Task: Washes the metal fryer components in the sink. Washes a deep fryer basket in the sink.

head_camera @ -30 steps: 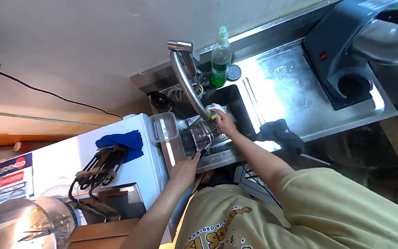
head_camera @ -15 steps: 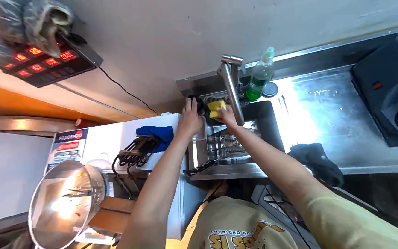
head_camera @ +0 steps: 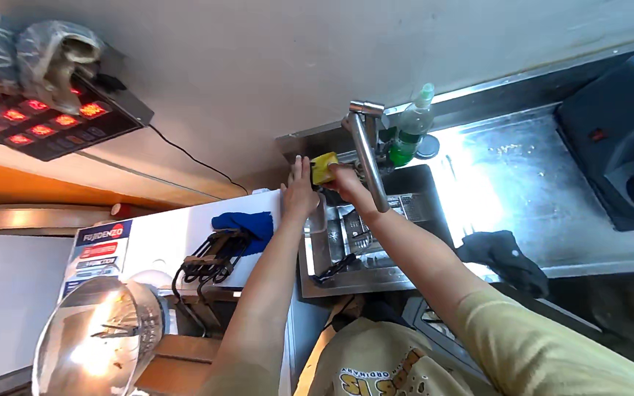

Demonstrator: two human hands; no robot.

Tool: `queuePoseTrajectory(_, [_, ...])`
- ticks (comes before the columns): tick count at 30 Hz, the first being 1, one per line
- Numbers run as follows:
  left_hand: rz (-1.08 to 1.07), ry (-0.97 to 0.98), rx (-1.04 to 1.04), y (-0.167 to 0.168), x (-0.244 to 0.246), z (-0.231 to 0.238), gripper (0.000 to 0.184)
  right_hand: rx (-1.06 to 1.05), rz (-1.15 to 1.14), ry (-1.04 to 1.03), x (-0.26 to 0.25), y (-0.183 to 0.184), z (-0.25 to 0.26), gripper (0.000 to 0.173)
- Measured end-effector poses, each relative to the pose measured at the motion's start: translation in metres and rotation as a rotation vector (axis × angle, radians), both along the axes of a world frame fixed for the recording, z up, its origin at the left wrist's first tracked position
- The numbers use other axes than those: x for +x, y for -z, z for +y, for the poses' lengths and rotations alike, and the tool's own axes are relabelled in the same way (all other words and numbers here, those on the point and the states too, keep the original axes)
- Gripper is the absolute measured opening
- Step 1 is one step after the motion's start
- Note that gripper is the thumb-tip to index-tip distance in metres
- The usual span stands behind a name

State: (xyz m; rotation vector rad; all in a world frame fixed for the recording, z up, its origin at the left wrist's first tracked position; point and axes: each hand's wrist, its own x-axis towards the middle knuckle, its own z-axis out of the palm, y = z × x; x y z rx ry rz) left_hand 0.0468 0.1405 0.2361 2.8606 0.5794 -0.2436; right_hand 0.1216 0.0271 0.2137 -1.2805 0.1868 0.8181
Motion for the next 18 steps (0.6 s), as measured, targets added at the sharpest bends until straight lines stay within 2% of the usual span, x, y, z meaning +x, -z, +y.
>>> queuePoseTrajectory(2, [-0.003, 0.008, -0.004, 0.004, 0.002, -0.001, 0.103, 0.001, -0.008, -0.046, 0.001, 0.0, -0.006, 0.042])
queuePoseTrajectory(5, [0.006, 0.014, -0.044, -0.012, 0.002, 0.005, 0.102, 0.061, -0.043, -0.125, 0.0, 0.012, -0.027, 0.048])
queuePoseTrajectory(7, [-0.142, -0.024, -0.128, -0.024, -0.012, -0.003, 0.097, 0.079, -0.13, -0.232, 0.0, 0.021, -0.064, 0.053])
queuePoseTrajectory(8, [-0.226, -0.058, -0.182, -0.031, -0.025, -0.012, 0.093, 0.034, -0.207, -0.28, -0.001, 0.019, -0.09, 0.052])
queuePoseTrajectory(10, [-0.253, -0.094, -0.309, -0.041, -0.067, -0.039, 0.082, -0.211, -0.364, -0.285, -0.003, 0.02, -0.142, 0.048])
queuePoseTrajectory(12, [-0.033, -0.045, -0.372, -0.026, -0.109, -0.063, 0.07, -0.538, -0.459, -0.187, 0.002, 0.034, -0.182, 0.045])
queuePoseTrajectory(14, [0.301, 0.052, -0.354, 0.003, -0.14, -0.081, 0.071, -0.719, -0.418, -0.04, -0.003, 0.056, -0.199, 0.047])
queuePoseTrajectory(16, [0.49, 0.124, -0.281, 0.025, -0.154, -0.096, 0.072, -0.655, -0.349, 0.036, -0.013, 0.069, -0.198, 0.051])
queuePoseTrajectory(18, [0.562, 0.155, -0.226, 0.037, -0.156, -0.105, 0.068, -0.543, -0.328, -0.034, -0.02, 0.078, -0.192, 0.052])
